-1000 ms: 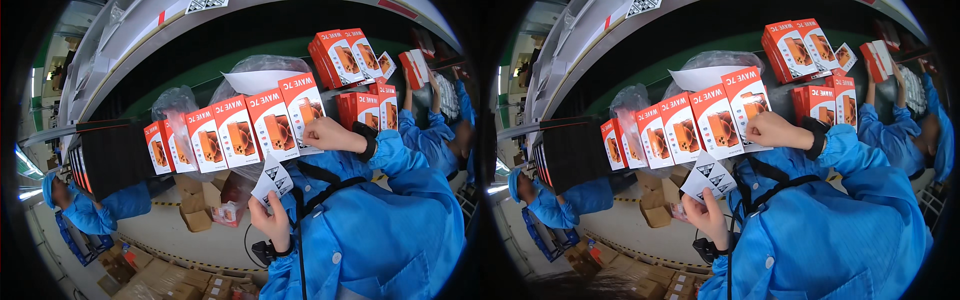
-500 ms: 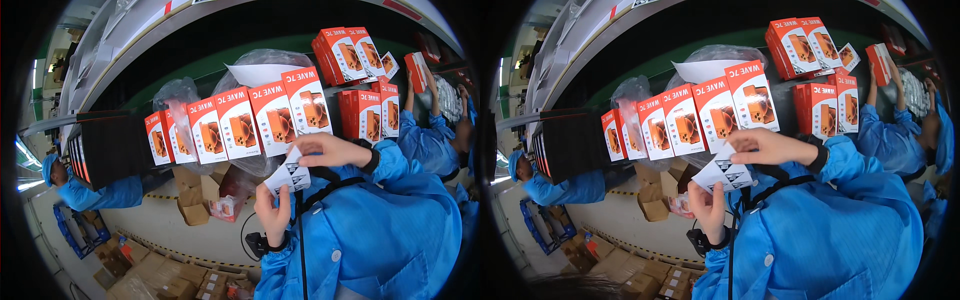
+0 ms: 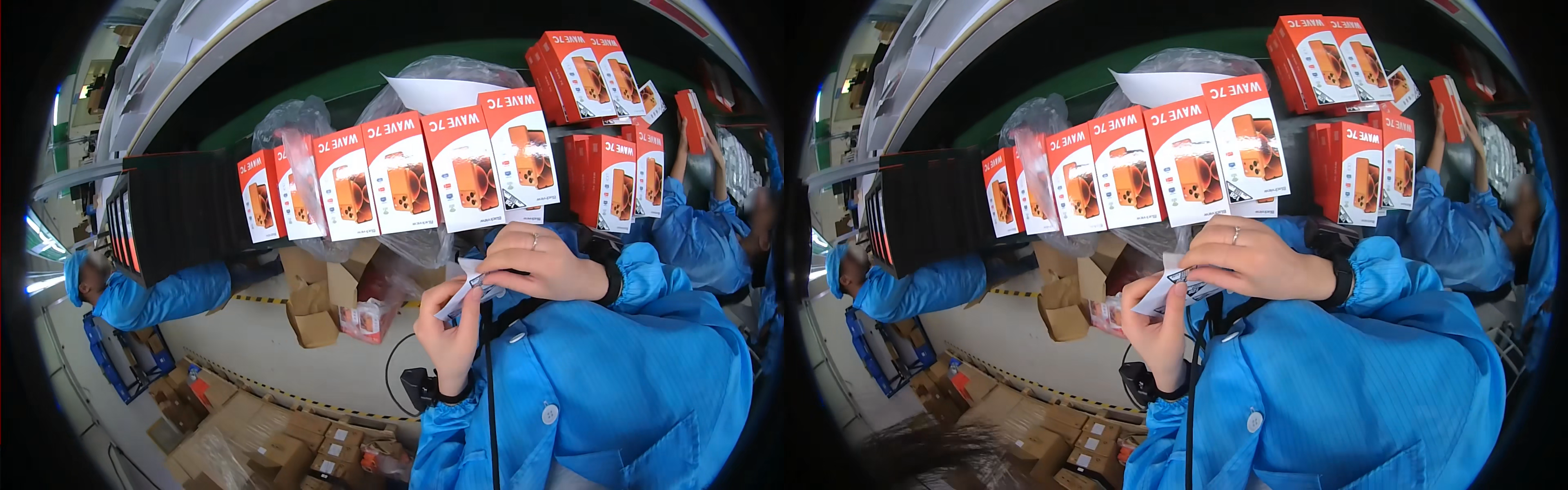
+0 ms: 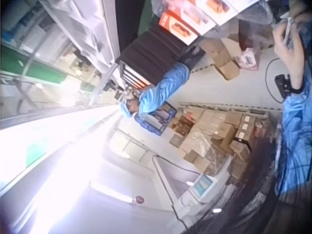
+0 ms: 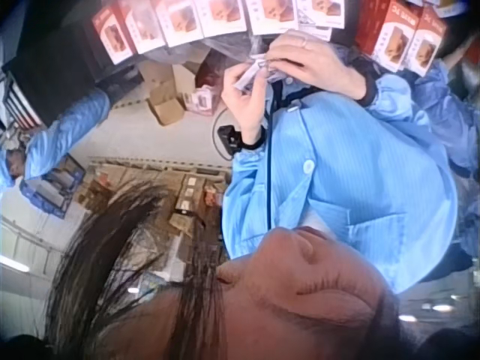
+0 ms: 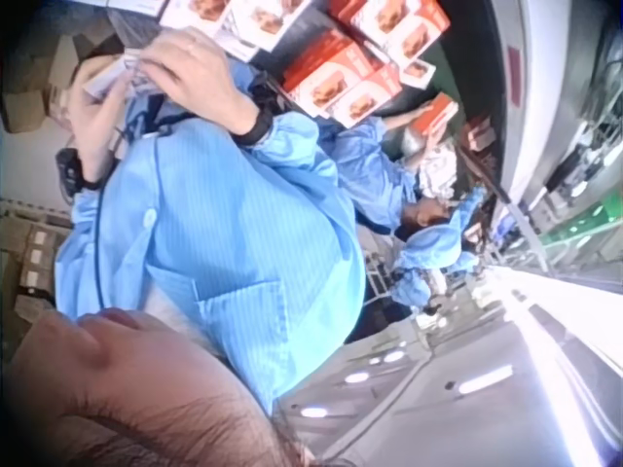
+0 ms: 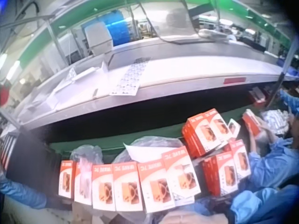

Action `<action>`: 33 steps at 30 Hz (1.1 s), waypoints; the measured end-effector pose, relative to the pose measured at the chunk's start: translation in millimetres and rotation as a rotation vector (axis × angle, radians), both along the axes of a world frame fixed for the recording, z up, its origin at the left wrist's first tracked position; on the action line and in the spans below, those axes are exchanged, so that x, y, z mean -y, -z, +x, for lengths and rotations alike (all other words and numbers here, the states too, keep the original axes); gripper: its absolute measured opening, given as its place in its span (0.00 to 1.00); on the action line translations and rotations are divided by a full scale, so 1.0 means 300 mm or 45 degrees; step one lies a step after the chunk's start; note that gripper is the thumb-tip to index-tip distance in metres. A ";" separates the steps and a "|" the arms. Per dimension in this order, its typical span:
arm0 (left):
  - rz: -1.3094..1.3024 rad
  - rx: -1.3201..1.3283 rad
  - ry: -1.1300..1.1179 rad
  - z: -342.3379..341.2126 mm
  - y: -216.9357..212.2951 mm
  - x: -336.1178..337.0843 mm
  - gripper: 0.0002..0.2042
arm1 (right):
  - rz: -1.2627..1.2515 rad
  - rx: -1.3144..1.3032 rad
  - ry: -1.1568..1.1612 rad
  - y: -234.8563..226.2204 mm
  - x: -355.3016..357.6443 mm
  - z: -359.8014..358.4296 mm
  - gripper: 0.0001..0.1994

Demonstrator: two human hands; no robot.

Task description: Applying security or specification labels to mobile phone boxes on an assembly line.

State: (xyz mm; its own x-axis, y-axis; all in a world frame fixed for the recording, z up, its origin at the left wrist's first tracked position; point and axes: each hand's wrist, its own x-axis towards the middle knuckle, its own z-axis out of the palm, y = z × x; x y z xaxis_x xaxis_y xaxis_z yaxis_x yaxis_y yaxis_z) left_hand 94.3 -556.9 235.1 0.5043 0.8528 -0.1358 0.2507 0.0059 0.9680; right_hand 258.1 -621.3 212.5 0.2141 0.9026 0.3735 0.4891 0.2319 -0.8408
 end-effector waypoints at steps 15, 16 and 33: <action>0.259 -0.146 -0.184 -0.019 0.080 -0.022 0.10 | -0.256 -0.016 0.001 0.046 -0.114 -0.092 0.05; 0.246 -0.173 -0.217 -0.022 0.085 -0.025 0.10 | -0.240 0.024 0.022 0.056 -0.120 -0.105 0.05; 0.261 -0.343 -0.399 -0.081 0.152 -0.110 0.11 | -0.796 0.115 -0.155 0.212 -0.225 0.076 0.04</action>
State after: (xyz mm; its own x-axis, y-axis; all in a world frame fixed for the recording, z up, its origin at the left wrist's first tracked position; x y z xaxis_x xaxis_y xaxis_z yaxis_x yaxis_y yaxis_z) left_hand 70.1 -523.9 189.5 0.1875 0.9815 -0.0393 0.5106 -0.0632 0.8575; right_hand 281.0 -553.8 148.8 0.0885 0.9715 -0.2197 0.5652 -0.2306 -0.7920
